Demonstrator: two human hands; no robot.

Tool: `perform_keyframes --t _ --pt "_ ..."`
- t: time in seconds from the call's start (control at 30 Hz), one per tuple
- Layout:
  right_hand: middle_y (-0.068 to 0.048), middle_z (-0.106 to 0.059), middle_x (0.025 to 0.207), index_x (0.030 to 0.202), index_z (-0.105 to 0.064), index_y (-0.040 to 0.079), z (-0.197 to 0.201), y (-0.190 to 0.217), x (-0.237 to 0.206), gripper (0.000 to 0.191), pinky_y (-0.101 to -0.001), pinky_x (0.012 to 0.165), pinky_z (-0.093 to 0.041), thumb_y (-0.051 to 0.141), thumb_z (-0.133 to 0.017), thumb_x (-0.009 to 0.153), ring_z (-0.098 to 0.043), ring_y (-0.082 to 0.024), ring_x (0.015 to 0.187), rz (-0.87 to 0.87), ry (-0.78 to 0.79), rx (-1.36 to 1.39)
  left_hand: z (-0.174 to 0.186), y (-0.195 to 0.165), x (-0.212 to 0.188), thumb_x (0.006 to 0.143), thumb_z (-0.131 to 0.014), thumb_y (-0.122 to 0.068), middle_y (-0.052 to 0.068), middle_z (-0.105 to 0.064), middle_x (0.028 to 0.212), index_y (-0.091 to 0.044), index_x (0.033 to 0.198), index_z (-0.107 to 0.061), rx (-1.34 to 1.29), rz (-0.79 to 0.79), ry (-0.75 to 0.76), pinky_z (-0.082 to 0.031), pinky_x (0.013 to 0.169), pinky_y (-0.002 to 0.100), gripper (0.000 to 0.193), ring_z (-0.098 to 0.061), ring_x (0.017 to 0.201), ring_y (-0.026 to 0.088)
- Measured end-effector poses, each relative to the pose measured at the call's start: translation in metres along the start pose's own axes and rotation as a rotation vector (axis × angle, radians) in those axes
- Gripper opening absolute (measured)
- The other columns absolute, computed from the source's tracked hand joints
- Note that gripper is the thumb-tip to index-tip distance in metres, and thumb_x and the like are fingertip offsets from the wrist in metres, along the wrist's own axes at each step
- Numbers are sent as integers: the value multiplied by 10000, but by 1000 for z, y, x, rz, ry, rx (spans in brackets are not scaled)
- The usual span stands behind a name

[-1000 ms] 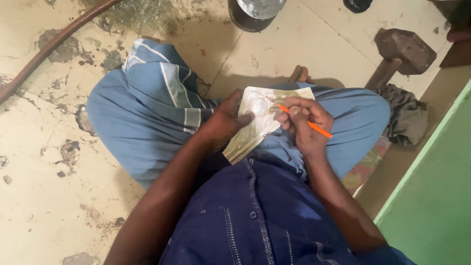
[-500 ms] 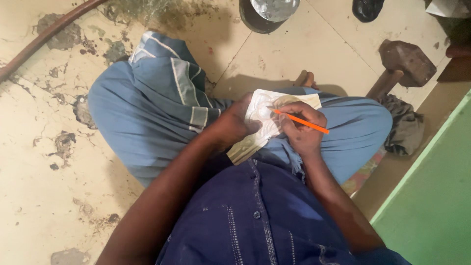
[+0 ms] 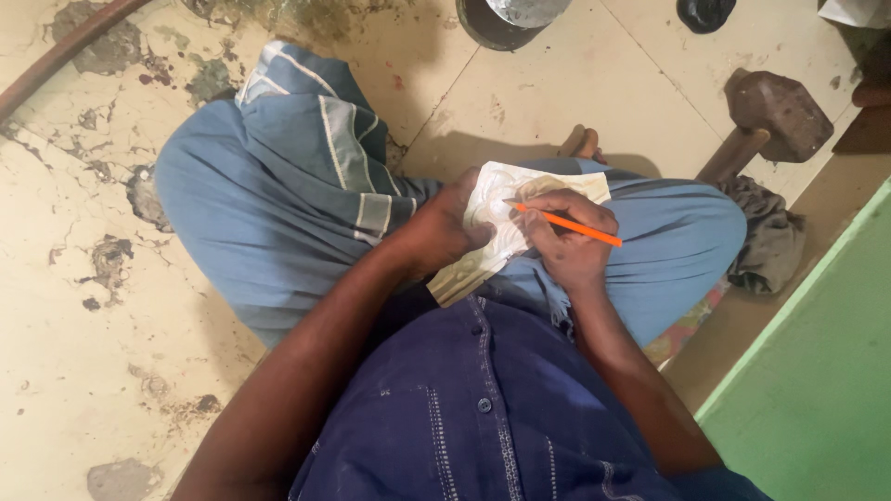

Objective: The person sits cross-legged on the floor with a thin white sheet in their lap and traces along an embossed floral pattern using an orange pencil-like tool. They briefly wipe the sheet with a cloth, set it down, reach toward a toolbox, then resume tracing the pattern.

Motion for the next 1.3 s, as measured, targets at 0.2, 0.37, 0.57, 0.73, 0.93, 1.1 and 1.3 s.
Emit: perform_keyframes --t 0.2,0.37,0.57,0.73,0.93,1.1,1.3 --pt "-121 -762 959 989 -714 -38 -4 2 1 72 -273 747 -599 -39 -714 917 -745 -158 821 -22 14 24 -2 0 -2 866 -664 29 124 -619 1332 -33 1498 -393 -19 -5 10 -493 1048 327 690 -590 1208 182" --pt "-123 -763 953 986 -709 -43 -6 2 1 76 -271 760 -607 -56 -705 912 -748 -157 821 -23 28 26 -2 3 -2 866 -660 25 129 -626 1330 -34 1500 -393 -29 15 14 -503 1042 328 691 -600 1201 186" --pt "-122 -765 948 979 -709 -37 -6 -1 0 77 -271 774 -615 -50 -713 903 -758 -157 841 -39 26 29 -1 1 -3 877 -671 22 146 -595 1393 -26 1532 -346 -24 -10 12 -467 1075 330 732 -567 1264 195" --pt "-111 -768 943 997 -725 -32 -5 -3 -2 91 -267 755 -596 -27 -726 906 -744 -150 823 -59 28 -26 -2 5 -3 875 -667 12 140 -599 1381 -32 1533 -343 -27 28 8 -483 1061 323 735 -579 1243 191" --pt "-103 -766 970 1008 -721 -25 -3 -4 -2 81 -270 777 -602 -17 -711 928 -746 -148 846 -37 5 11 -2 2 -2 871 -676 15 140 -586 1399 -22 1539 -321 -31 -12 13 -465 1080 326 758 -565 1272 193" --pt "-107 -768 959 1009 -724 -30 -7 -9 -2 79 -267 758 -603 -15 -718 932 -744 -145 824 -91 51 71 1 -3 -2 874 -695 -10 151 -602 1380 -10 1521 -348 94 -44 10 -461 1089 335 735 -574 1274 204" --pt "-112 -766 946 990 -724 -29 -6 -5 -1 76 -269 762 -608 -14 -726 915 -753 -148 829 -39 47 1 1 -5 -3 867 -690 -6 156 -605 1377 -7 1513 -367 80 -76 13 -455 1098 338 722 -574 1278 215"
Point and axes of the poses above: each hand's wrist, its own x-axis towards the middle knuckle, its own z-axis out of the back of the hand, y = z × x, the point moved 8 cm from there along x, towards the middle knuckle
